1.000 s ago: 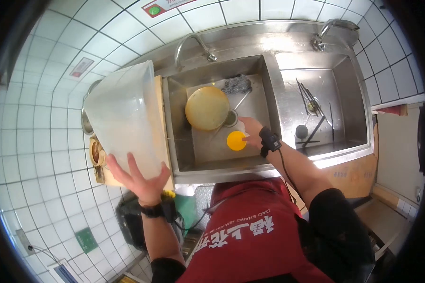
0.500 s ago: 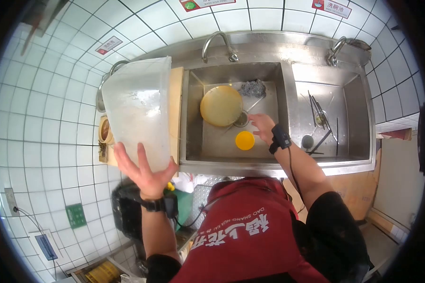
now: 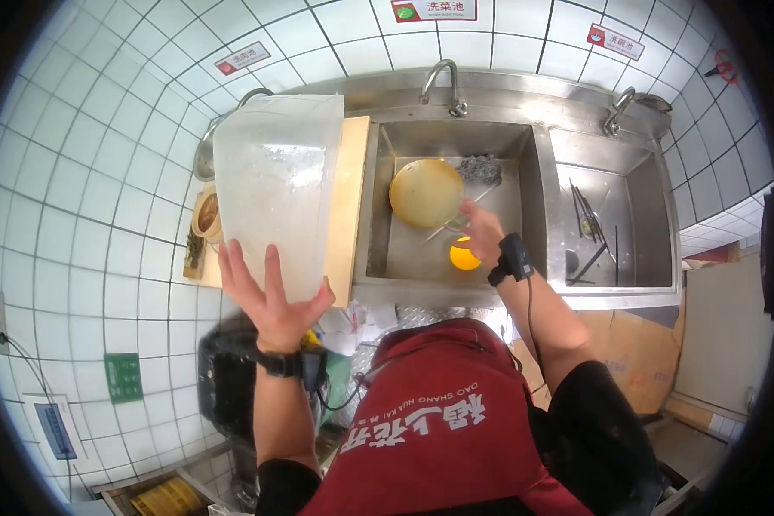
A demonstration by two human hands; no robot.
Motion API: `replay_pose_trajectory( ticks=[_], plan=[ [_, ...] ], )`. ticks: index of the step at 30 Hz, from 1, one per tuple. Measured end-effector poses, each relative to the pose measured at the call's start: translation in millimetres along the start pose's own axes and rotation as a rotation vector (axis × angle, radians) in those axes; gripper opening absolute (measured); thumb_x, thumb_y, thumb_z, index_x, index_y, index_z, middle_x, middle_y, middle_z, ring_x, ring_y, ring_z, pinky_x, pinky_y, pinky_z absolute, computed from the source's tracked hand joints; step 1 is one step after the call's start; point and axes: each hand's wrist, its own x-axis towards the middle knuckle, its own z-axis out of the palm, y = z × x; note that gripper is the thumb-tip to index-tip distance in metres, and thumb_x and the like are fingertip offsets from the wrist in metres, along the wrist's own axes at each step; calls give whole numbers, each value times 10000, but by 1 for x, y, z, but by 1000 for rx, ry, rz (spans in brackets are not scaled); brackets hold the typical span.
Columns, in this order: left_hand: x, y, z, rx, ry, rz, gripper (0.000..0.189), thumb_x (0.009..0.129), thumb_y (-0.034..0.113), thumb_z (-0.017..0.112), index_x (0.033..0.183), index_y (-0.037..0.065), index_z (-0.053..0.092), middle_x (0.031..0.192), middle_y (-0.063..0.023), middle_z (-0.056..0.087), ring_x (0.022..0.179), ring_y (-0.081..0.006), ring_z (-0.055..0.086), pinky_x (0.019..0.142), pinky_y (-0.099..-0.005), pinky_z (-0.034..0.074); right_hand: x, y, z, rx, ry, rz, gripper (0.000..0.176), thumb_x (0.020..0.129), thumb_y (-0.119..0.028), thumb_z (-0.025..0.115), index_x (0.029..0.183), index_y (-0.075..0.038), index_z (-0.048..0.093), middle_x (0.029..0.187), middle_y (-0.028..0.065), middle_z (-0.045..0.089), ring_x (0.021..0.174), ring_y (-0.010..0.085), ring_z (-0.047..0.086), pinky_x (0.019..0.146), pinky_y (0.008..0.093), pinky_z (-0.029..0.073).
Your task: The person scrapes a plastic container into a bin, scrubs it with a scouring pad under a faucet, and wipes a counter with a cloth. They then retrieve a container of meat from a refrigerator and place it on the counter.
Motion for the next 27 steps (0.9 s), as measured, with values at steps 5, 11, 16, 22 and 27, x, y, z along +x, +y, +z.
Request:
replay_pose_trajectory(
  ticks=[5, 11, 16, 22, 27],
  plan=[
    [-21, -19, -5, -51, 8, 20, 819, 691, 382, 779, 1391, 54, 509, 1522, -322, 340, 1382, -552, 348, 1051, -651, 385, -19, 16, 28, 71, -26, -7, 727, 1023, -442, 477, 1562, -3, 265, 1632, 201, 211, 1477, 429, 246, 1097, 599, 391],
    [-42, -31, 0, -128, -21, 93, 839, 665, 425, 801, 1394, 107, 535, 1488, -302, 396, 1286, -600, 425, 935, -690, 410, -54, 6, 54, 262, -219, -5, 658, 1045, -450, 471, 1475, 37, 366, 1571, 244, 340, 1364, 386, 462, 1076, 534, 450],
    [-55, -26, 13, -129, -116, 270, 837, 645, 377, 788, 1398, 129, 517, 1502, -276, 388, 1291, -615, 417, 930, -725, 397, -76, -12, 74, 564, -736, -57, 608, 1046, -447, 488, 1385, 57, 465, 1286, 211, 627, 1156, 330, 635, 1066, 471, 489],
    [-59, -7, 20, -122, -274, 352, 659, 712, 413, 753, 1297, 157, 588, 1489, -206, 411, 1295, -582, 429, 926, -709, 409, -54, -9, 62, 703, -539, 179, 410, 1080, -356, 463, 1285, -11, 547, 1011, 78, 676, 871, 205, 680, 847, 375, 598],
    [-58, 14, 36, -84, -356, 358, 698, 717, 441, 758, 1332, 177, 559, 1481, -189, 422, 1300, -572, 427, 934, -716, 406, -42, -27, 59, 661, -404, 278, 309, 1094, -332, 442, 1185, -69, 577, 885, 13, 624, 664, 137, 609, 677, 313, 586]
  ],
)
